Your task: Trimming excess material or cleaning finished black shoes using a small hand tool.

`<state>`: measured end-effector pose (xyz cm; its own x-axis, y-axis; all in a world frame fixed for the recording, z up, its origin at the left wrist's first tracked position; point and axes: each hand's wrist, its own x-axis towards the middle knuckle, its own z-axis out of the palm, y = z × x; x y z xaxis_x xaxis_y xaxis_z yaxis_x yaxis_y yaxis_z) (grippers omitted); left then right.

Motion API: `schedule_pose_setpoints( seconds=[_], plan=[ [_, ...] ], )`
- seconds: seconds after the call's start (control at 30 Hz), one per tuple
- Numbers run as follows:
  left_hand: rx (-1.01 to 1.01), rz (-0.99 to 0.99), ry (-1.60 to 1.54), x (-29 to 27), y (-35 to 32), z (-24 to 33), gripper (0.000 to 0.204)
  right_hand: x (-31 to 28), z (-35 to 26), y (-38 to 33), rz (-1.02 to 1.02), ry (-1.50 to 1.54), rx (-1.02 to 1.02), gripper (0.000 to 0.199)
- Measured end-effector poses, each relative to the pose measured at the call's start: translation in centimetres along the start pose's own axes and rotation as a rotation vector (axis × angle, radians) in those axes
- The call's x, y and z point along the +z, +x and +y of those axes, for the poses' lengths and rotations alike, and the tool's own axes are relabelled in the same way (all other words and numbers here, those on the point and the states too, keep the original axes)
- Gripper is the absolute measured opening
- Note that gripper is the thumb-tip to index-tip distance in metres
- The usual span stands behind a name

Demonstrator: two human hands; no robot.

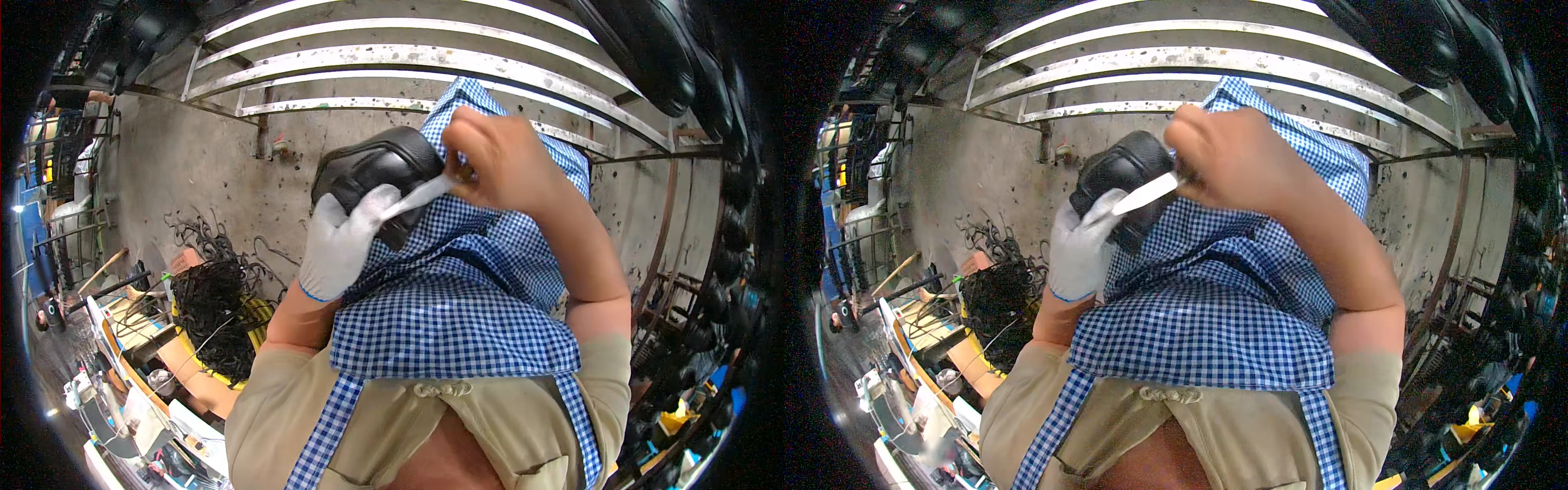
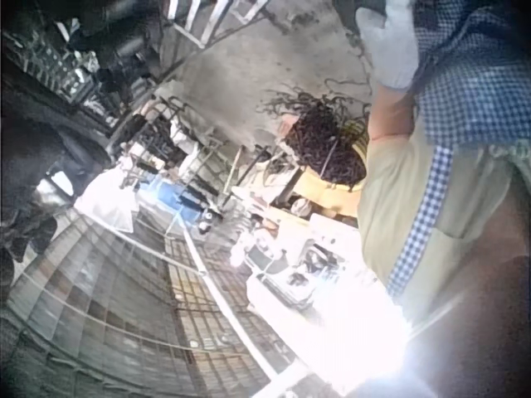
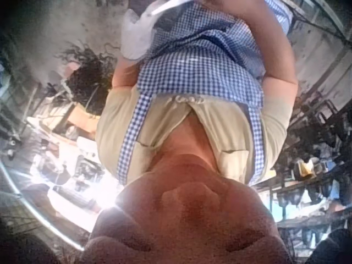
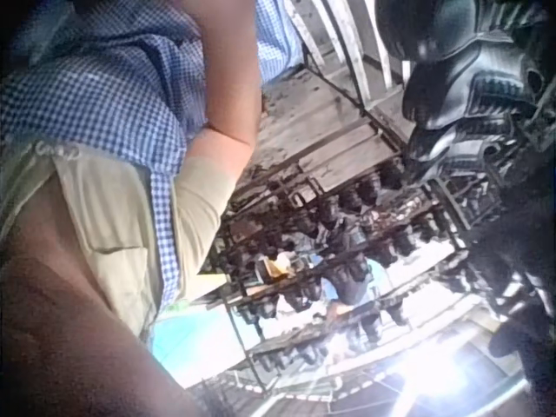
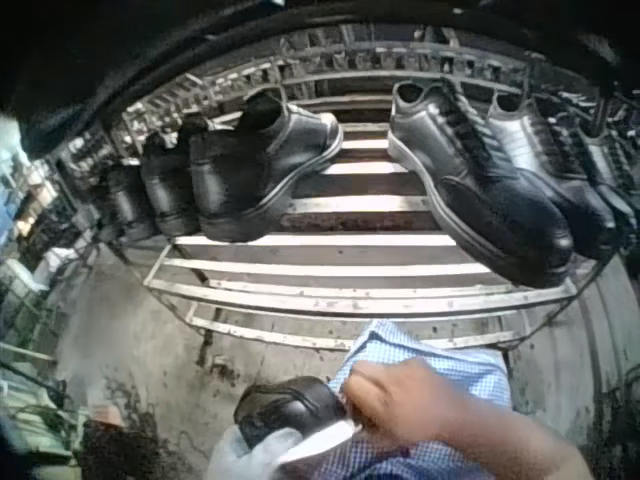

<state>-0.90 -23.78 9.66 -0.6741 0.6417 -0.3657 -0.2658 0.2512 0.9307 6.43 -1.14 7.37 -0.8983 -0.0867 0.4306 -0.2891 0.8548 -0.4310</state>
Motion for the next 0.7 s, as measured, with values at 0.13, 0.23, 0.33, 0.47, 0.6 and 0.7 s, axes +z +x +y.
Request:
schedule_pose_setpoints(
  seconds=[0.13,0.23,0.33,0.47,0.6,0.7],
  plan=[
    [0.060,0.113,-0.303,-0.4,-0.4,-0.5,0.031,0.2,2.8,-1.1,0.060,0.106,0.262,0.023],
    [0.082,0.185,-0.431,0.2,0.1,-0.3,0.033,2.0,1.0,-1.6,0.168,0.545,0.536,0.013],
    [0.079,0.233,-0.498,0.9,0.7,0.2,0.032,4.1,0.0,-2.6,0.124,0.833,0.624,0.012],
    [0.068,0.220,-0.333,0.4,0.6,-0.5,0.027,5.8,-0.4,-3.7,0.132,0.976,0.604,0.012],
    [0.152,0.188,-0.025,0.2,0.2,-0.8,0.023,6.5,-0.7,-3.2,0.205,1.220,0.640,0.014],
    [0.209,0.125,0.168,-0.2,0.4,-1.8,0.022,6.5,-0.8,-2.9,0.183,1.238,0.651,0.019]
  ],
)
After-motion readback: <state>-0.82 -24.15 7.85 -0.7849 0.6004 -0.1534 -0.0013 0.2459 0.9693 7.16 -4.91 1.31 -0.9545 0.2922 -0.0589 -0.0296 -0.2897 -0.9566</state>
